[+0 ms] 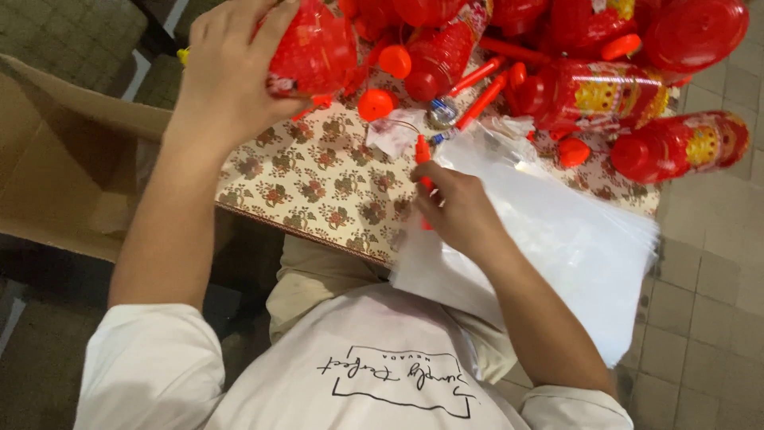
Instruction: The person assembles red plastic lanterns by inserting a handle into the top of the lantern body. They then use a white tissue to wipe the handle and the top of the lantern before placing the assembled item on the table.
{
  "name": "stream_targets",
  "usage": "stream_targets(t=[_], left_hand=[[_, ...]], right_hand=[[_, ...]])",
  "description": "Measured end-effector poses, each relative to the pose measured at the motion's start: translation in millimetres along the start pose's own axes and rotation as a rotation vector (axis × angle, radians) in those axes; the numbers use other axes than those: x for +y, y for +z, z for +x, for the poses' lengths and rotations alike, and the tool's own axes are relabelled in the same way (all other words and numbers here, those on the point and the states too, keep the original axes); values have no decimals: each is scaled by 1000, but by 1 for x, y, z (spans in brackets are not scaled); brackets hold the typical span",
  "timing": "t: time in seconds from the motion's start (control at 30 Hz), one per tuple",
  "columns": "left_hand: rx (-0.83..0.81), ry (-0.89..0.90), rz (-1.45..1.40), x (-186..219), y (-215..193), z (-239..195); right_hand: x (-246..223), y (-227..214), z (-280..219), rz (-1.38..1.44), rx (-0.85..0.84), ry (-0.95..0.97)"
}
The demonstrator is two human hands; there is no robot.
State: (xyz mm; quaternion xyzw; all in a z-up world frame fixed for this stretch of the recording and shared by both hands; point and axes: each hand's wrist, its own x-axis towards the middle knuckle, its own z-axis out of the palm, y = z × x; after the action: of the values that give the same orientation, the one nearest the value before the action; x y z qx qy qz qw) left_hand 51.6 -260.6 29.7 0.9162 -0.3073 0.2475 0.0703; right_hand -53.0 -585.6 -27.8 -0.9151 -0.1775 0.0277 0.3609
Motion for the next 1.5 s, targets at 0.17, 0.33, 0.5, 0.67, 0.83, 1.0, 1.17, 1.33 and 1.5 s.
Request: stream_targets(t=[0.17, 0.33, 0.5, 0.67, 0.83, 1.0, 1.17, 1.33, 1.5], left_hand=[[-281, -45, -242, 31, -31, -14], [-421, 123, -264, 39, -16, -39], [-547, 129, -166, 44, -1, -46], [-689, 22, -168, 58, -2, -40], [-714, -14, -82, 80, -6, -33], [-531, 166, -270, 142, -6, -16], [-204, 354, -492, 194, 62, -10], [181, 391, -404, 209, 126, 15], [247, 443, -370, 204, 139, 25]], right_hand=[[3, -50, -47, -57, -23, 201], [16, -67, -85, -48, -23, 461], [48, -50, -103, -98, 146, 161], [46, -46, -99, -88, 185, 115], [43, -47, -91, -113, 189, 96], [44, -52, -86, -127, 200, 75], [35, -59, -77, -110, 192, 32], [43, -65, -66, 35, 164, 2], [71, -72, -45, 199, -66, 201]])
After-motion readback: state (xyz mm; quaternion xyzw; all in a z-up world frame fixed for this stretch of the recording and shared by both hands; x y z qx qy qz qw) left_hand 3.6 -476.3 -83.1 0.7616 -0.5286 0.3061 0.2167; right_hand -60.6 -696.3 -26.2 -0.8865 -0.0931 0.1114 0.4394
